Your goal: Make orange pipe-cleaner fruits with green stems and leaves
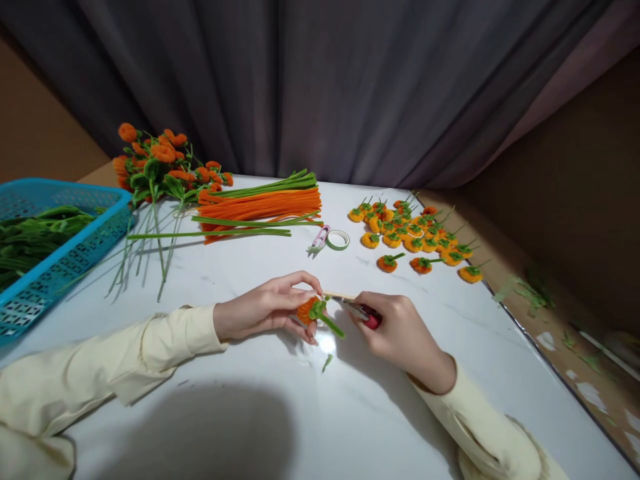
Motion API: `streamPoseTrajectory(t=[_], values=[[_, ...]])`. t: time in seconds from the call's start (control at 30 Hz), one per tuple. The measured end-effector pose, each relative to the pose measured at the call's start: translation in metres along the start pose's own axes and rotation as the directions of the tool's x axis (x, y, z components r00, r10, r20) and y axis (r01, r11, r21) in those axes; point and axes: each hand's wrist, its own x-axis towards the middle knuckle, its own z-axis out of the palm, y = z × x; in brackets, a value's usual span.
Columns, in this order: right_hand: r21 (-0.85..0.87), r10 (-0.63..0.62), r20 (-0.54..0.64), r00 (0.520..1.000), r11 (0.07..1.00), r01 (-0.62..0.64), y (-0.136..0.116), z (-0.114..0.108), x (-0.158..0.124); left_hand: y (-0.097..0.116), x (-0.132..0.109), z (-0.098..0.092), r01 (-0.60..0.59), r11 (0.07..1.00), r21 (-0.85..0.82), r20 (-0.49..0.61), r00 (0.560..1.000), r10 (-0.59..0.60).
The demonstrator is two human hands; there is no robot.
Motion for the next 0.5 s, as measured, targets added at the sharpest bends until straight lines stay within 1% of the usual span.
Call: streamPoseTrajectory(t=[0.07, 0.1, 0.13, 0.17, 0.2, 0.23, 0.27, 0.3, 0.33, 0.37, 0.43, 0.47, 0.5], values=[[-0.050, 0.084, 0.002, 0.997, 0.995, -0.083, 0.009, -0.018, 0.000, 0.001, -0.001, -0.001, -0.002, 1.000, -0.012, 0.031, 1.000, 0.003], [-0.088, 0.152, -0.014, 0.988, 0.984, -0.153, 0.016, -0.029, -0.001, 0.001, -0.001, -0.001, -0.002, 1.000, -0.021, 0.051, 0.999, 0.003], [-0.137, 0.237, -0.046, 0.970, 0.961, -0.241, 0.024, -0.040, -0.003, 0.001, -0.001, -0.001, -0.001, 1.000, -0.032, 0.072, 0.997, 0.003], [-0.197, 0.328, -0.090, 0.940, 0.920, -0.340, 0.034, -0.051, -0.006, 0.001, -0.001, -0.001, 0.001, 0.999, -0.044, 0.092, 0.996, 0.003], [-0.275, 0.422, -0.123, 0.898, 0.855, -0.440, 0.045, -0.061, -0.010, 0.002, 0.000, -0.001, 0.004, 0.999, -0.052, 0.109, 0.994, 0.002], [-0.357, 0.512, -0.132, 0.849, 0.775, -0.522, 0.056, -0.070, -0.014, 0.002, 0.000, -0.001, 0.006, 0.998, -0.060, 0.125, 0.992, 0.001], [-0.420, 0.584, -0.106, 0.805, 0.707, -0.569, 0.068, -0.076, -0.019, 0.002, 0.000, -0.001, 0.007, 0.998, -0.063, 0.136, 0.991, 0.001], [-0.470, 0.662, -0.082, 0.745, 0.634, -0.614, 0.080, -0.080, -0.024, 0.001, 0.000, -0.001, 0.009, 0.998, -0.062, 0.142, 0.990, 0.000], [-0.504, 0.704, -0.057, 0.708, 0.592, -0.629, 0.092, -0.083, -0.030, 0.001, 0.000, -0.001, 0.009, 0.998, -0.059, 0.143, 0.990, -0.001], [-0.523, 0.723, -0.055, 0.688, 0.567, -0.637, 0.102, -0.083, -0.036, 0.001, 0.000, -0.001, 0.008, 0.998, -0.055, 0.143, 0.990, -0.001], [-0.514, 0.735, -0.063, 0.675, 0.556, -0.653, 0.121, -0.080, -0.047, 0.001, -0.001, -0.001, 0.008, 0.999, -0.044, 0.147, 0.989, -0.001], [-0.498, 0.725, -0.087, 0.683, 0.562, -0.660, 0.129, -0.078, -0.052, 0.001, -0.001, -0.002, 0.008, 0.999, -0.036, 0.156, 0.988, -0.002], [-0.473, 0.706, -0.095, 0.702, 0.589, -0.656, 0.135, -0.075, -0.057, 0.001, -0.001, -0.002, 0.007, 1.000, -0.031, 0.164, 0.986, -0.002]])
